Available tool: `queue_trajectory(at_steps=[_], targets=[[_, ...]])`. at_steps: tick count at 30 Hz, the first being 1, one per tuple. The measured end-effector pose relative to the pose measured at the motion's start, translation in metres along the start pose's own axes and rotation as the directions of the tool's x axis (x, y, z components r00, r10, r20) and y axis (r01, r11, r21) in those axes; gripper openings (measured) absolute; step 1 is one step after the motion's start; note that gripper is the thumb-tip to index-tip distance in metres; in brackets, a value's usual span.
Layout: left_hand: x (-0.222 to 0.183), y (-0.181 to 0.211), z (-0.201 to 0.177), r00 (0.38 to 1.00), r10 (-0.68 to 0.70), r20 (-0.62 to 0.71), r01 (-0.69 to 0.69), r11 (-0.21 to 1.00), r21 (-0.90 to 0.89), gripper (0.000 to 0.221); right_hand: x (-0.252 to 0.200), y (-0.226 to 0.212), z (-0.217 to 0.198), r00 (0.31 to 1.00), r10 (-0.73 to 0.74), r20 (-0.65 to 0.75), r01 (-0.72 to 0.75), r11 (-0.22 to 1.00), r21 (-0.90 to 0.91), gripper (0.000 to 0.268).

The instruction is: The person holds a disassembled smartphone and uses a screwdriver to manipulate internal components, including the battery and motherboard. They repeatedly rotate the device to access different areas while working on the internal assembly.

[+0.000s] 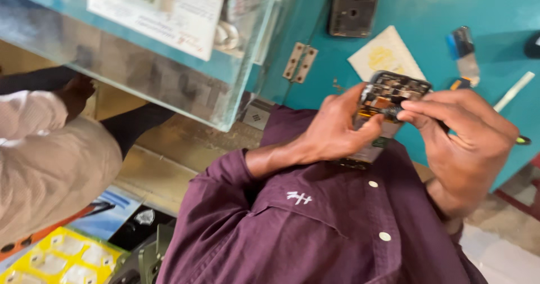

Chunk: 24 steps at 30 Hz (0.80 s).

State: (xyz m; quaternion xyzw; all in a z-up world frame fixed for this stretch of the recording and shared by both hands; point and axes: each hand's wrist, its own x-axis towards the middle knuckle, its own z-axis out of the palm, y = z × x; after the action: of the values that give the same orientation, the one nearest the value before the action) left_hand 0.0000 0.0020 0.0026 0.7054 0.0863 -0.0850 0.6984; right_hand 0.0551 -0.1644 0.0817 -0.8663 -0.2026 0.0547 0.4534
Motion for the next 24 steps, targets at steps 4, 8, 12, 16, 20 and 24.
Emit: queue_trajectory(at_steps=[4, 8, 12, 16, 20, 24], targets=[[-0.001, -0.004, 0.000, 0.999, 0.052, 0.003, -0.052, 0.999, 0.002, 0.036, -0.009, 0.016, -0.004, 1.000, -0.007, -0.012, 0.007, 1.000, -0.005, 0.019], [0.000, -0.005, 0.001, 1.000, 0.007, 0.002, -0.007, 0.999, 0.050, 0.043, -0.030, 0.045, -0.009, 1.000, 0.016, -0.021, -0.016, 1.000, 0.022, 0.018], [-0.001, -0.005, 0.002, 1.000, 0.025, 0.006, -0.025, 1.000, 0.010, 0.042, -0.050, 0.072, -0.009, 0.999, 0.038, -0.009, -0.037, 0.997, 0.068, 0.016], [0.000, -0.010, 0.003, 0.998, 0.068, -0.011, -0.067, 0.998, 0.003, 0.046, -0.057, 0.089, -0.011, 0.998, 0.063, 0.018, -0.064, 0.996, 0.061, 0.013], [-0.002, -0.013, 0.002, 0.996, 0.084, -0.003, -0.084, 0.996, 0.010, 0.044, -0.059, 0.095, -0.011, 0.996, 0.069, 0.048, -0.072, 0.995, 0.073, 0.012], [-0.003, -0.011, 0.003, 0.998, 0.058, -0.012, -0.058, 0.998, -0.024, 0.045, -0.059, 0.090, -0.012, 0.994, 0.094, 0.046, -0.097, 0.992, 0.078, 0.012]])
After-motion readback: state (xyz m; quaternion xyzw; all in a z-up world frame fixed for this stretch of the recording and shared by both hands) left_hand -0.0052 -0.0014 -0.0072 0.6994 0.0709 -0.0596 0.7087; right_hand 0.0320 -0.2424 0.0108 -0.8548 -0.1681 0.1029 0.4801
